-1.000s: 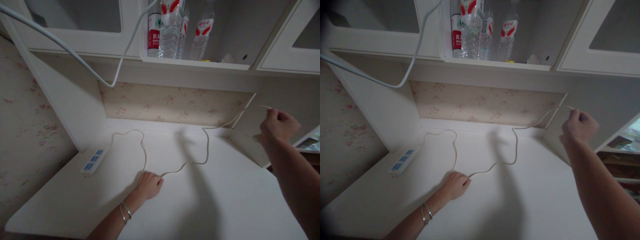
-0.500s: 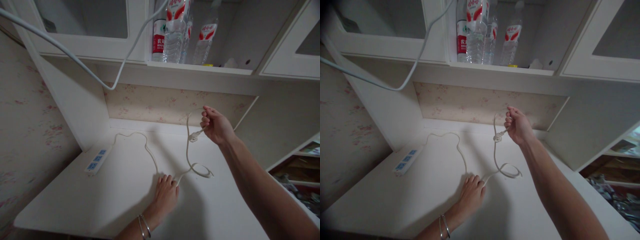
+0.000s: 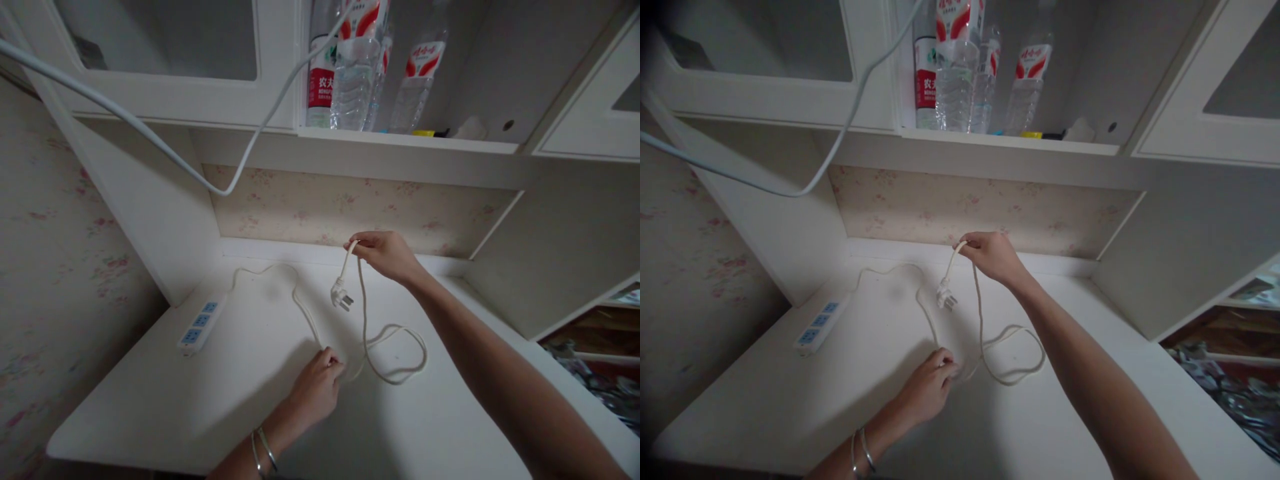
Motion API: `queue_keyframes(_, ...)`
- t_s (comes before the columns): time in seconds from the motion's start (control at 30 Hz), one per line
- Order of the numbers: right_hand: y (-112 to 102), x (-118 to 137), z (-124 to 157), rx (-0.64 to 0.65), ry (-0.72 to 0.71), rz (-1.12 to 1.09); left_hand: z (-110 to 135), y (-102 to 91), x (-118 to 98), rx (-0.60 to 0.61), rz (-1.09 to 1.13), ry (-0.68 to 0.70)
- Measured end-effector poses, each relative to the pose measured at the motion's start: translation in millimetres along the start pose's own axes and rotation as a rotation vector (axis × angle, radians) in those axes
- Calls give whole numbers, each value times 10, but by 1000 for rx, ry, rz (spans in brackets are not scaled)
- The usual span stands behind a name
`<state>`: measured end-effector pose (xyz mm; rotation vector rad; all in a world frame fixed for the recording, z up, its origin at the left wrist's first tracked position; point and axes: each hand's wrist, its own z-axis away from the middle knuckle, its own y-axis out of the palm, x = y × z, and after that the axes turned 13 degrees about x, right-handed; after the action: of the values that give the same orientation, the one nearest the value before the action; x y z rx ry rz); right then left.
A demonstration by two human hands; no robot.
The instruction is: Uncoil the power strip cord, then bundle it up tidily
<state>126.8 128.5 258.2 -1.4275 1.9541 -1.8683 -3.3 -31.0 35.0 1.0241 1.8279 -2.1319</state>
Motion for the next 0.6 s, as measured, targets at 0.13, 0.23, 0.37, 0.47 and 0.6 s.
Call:
queue_keyframes(0.13,8,82,-209,-25,88,377,20,-67,253,23,-83,-23)
queue_keyframes(0.23,84,188,-419,55,129,467,-30,-24,325,20,-107,-12)
queue_keyframes(0.37,294,246,-692,235,142,259,-114,69,299,10,-49,11)
queue_keyframes(0.47,557,222,-841,320,193,-55,-191,119,264,14,82,17)
queue_keyframes(0.6,976,209,-963,352,252,-167,-323,124,219,47,256,19)
